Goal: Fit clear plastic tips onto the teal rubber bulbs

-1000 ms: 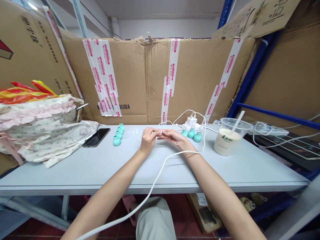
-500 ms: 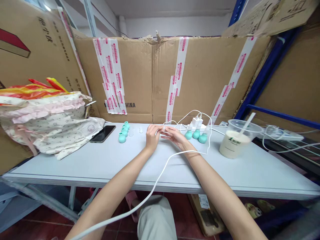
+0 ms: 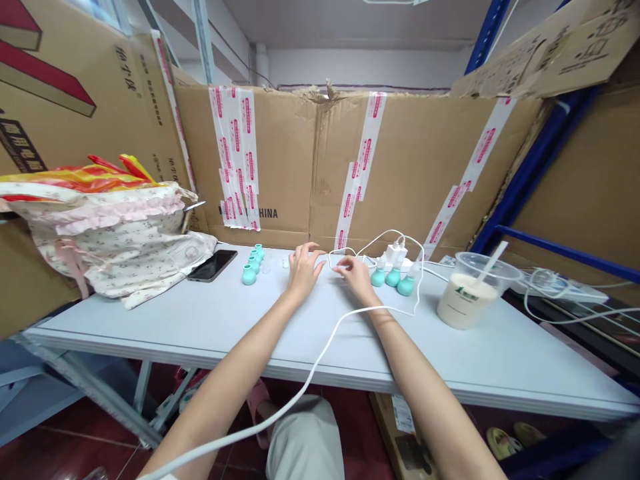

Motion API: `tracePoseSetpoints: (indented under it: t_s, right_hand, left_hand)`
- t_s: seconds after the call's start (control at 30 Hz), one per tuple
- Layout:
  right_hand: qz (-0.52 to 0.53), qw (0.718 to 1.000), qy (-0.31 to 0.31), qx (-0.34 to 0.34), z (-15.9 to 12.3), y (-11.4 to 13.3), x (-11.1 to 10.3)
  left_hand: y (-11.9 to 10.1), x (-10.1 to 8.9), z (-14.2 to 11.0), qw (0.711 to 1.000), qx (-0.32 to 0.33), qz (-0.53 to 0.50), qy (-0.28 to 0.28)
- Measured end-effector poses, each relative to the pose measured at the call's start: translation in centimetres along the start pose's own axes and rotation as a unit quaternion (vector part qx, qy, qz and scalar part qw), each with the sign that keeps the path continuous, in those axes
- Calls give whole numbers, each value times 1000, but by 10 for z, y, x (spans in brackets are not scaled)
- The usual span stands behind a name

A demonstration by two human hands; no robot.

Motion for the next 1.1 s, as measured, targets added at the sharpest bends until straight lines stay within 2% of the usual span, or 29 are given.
tracePoseSetpoints:
  t_s: [0.1,0.2,0.33,0.4,0.47,0.53,0.6,0.7,0.83,0.97,1.1]
  right_hand:
    - [-180,978,73,-73,-5,-7,7]
    - [-261,954,128,-67,-8,-12,11]
    - [-317,937,139,-38,-10,-9,7]
    - [-337,933,125,-24,-11,-4,3]
    - [-345,933,96,-30,-12,4,0]
    - [-337,938,60,-56,-13,13,1]
    - [-322,941,36,-99,-12,23,7]
    - [-314,935,52,-157,-3,35,32]
    - [-333,918,122,-176,23,46,87]
    - [-385,883,187,-192,51,53,138]
    - [-426,850,218,-221,65,54,166]
  left_hand:
    - [27,-14,10,993,-13,111,23]
    - [68,-25,16,973,-73,216,45]
    - [112,-23,13,938,-165,289,102]
    - [119,-21,12,936,-176,289,101]
    - [119,-22,12,947,-170,261,78]
    - [113,-27,16,966,-165,197,33]
    - [107,-35,22,979,-171,104,-37]
    - [98,-47,29,971,-182,-37,-149]
    - [95,-54,28,940,-193,-140,-245]
    - [99,-53,23,918,-224,-165,-282]
    - [105,-52,23,912,-251,-164,-279]
Point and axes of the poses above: each hand's wrist, its own z-axis towards the middle knuckle, its own x-axis out of the palm, y = z × x, the point moved 3 cm from there along z, towards the middle knuckle, and after that the axes turned 8 degrees about -x, right-handed, at the moved point
